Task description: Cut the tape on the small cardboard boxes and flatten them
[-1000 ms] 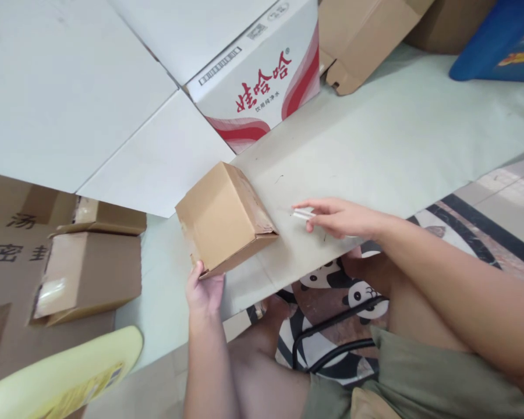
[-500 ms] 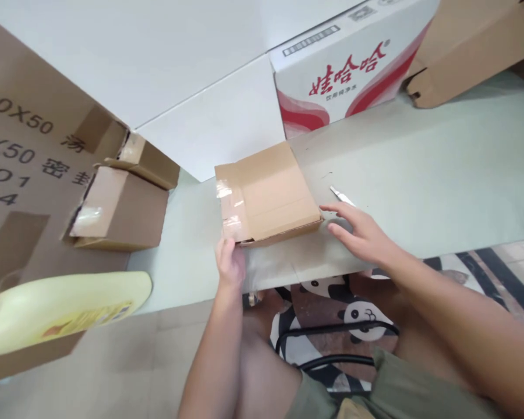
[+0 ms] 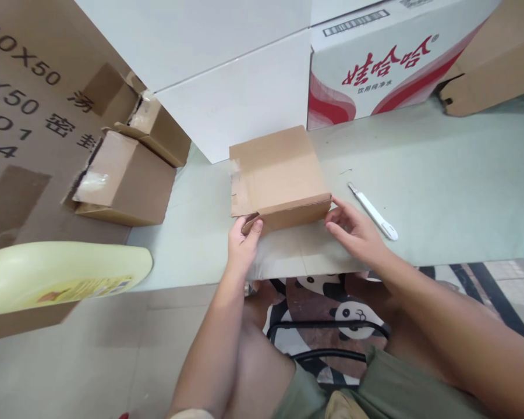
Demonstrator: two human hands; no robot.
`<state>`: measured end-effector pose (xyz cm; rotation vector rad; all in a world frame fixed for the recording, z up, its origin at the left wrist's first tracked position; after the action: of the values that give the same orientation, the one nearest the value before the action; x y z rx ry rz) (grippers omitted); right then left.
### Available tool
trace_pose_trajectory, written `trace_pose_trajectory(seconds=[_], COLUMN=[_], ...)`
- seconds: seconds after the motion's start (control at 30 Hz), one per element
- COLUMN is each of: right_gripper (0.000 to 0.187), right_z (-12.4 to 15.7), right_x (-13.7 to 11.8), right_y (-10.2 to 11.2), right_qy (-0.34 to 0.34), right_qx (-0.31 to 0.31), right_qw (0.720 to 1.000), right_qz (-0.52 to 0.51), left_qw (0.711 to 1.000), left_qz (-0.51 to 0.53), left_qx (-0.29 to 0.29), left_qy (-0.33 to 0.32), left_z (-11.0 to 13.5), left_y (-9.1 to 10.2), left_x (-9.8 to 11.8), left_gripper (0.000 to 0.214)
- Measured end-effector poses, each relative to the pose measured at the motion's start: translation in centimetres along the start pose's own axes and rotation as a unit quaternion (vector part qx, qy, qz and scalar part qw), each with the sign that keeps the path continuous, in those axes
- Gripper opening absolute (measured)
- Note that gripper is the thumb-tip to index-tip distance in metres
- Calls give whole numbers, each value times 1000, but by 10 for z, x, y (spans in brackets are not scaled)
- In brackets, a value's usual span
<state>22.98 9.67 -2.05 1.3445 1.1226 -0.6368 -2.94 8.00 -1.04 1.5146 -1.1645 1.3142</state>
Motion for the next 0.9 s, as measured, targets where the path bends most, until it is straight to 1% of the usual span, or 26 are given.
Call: trace_pose_trajectory(seconds=[0.07, 0.13, 0.27, 0.33, 0.4, 0.47, 0.53, 0.63, 0.7, 0.8, 0.87, 0.9], right_gripper=[62, 62, 52, 48, 42, 37, 36, 38, 36, 36, 43, 49], right_z=[3, 4, 3, 3, 2, 1, -1, -4, -5, -7, -10, -12], right_x=[-1, -1, 2, 2, 1, 0, 0, 0, 1, -1, -3, -2], right_y=[-9, -11, -2, 4, 11, 14, 15, 10, 8, 11, 13, 14], right_qy=[3, -5, -34, -38, -38, -34, -25, -11, -3, 19, 39, 41], right_qx=[-18, -15, 33, 60, 85, 95, 82, 32, 13, 32, 38, 32], right_qw=[1000, 1000, 999, 997, 994, 991, 992, 996, 995, 987, 984, 986], right_qz=[-25, -26, 11, 33, 63, 83, 89, 87, 102, 157, 169, 156], left_qw=[1000, 1000, 999, 999, 999, 999, 999, 999, 999, 1000, 999, 999], left_qz=[13, 26, 30, 23, 26, 36, 45, 50, 40, 26, 34, 40], left_qx=[2, -3, -29, -36, -29, -17, -4, 13, 15, 10, -1, -8], left_qy=[10, 17, 15, 7, -3, -7, -3, 10, 8, -5, -2, 3], left_z=[0, 1, 0, -3, -5, -7, -8, -8, -7, -7, -7, -6], left_y=[1, -1, -11, -14, -14, -12, -8, -2, 1, 2, -2, -5], left_x=[-5, -8, -7, -7, -8, -10, -13, -16, -16, -16, -17, -17], left_gripper=[47, 48, 48, 49, 52, 56, 59, 59, 58, 59, 61, 63])
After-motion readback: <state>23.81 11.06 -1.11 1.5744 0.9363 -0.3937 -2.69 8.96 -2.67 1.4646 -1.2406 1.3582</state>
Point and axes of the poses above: each hand's wrist, its own z-axis away from the middle knuckle, its own y-axis out of the back of the hand, x = y × z, the point moved 7 cm from there along -z, towards the middle knuckle, and after that the axes turned 10 degrees about z, right-handed, at the moved point
